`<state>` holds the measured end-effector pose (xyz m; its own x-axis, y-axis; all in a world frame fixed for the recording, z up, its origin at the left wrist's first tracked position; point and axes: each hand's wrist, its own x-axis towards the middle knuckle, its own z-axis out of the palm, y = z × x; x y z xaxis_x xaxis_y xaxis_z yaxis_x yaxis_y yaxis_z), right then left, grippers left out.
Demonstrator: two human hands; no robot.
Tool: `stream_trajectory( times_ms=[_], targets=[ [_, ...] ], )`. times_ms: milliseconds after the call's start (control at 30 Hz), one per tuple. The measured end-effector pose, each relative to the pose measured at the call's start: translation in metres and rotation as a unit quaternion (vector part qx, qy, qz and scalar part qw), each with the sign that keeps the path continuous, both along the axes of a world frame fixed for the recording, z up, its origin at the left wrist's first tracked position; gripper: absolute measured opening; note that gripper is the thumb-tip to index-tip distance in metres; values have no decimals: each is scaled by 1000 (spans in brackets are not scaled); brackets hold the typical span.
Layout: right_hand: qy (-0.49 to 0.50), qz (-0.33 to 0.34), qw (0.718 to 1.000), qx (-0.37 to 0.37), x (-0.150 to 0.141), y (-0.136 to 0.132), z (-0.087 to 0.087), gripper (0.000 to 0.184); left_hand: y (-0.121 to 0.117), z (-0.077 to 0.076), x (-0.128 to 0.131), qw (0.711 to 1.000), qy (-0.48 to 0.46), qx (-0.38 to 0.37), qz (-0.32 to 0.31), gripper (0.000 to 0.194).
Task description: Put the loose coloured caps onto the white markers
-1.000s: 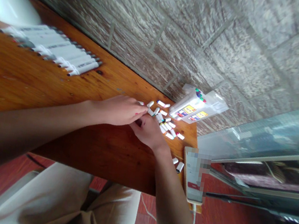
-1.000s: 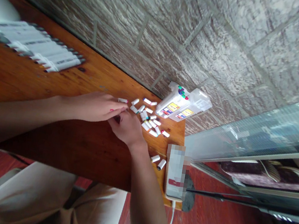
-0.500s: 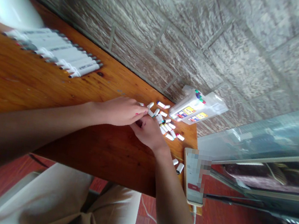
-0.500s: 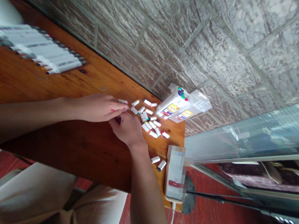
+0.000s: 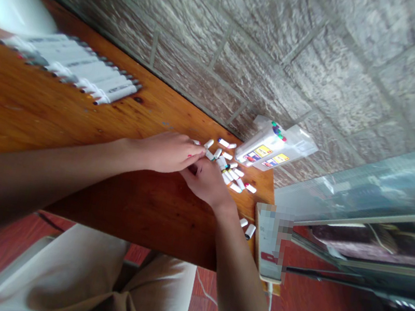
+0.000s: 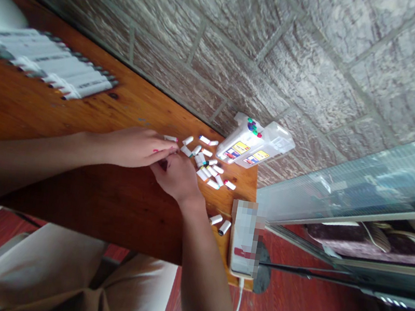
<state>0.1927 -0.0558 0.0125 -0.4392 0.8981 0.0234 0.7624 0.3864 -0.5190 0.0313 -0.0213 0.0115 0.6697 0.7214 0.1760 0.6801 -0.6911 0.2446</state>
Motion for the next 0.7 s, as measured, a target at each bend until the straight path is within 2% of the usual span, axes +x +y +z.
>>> stream_trajectory(
  times_ms=[200, 467, 567, 700],
  targets=[
    [-27, -4, 1000, -4, -2, -3, 3, 24, -2, 0, -1, 1000, 8, -2, -3, 44],
    [-85, 0, 996, -9, -5, -8, 9, 22, -15, 13, -7, 999, 19, -22, -16, 36],
    [-95, 8, 995, 4, -6, -10, 10, 20, -19, 10, -10, 1000, 10, -2, -22, 37],
    [-110, 11, 994, 13, -5, -9, 7, 14, -25, 6, -13, 1000, -6, -13, -17, 33]
  ],
)
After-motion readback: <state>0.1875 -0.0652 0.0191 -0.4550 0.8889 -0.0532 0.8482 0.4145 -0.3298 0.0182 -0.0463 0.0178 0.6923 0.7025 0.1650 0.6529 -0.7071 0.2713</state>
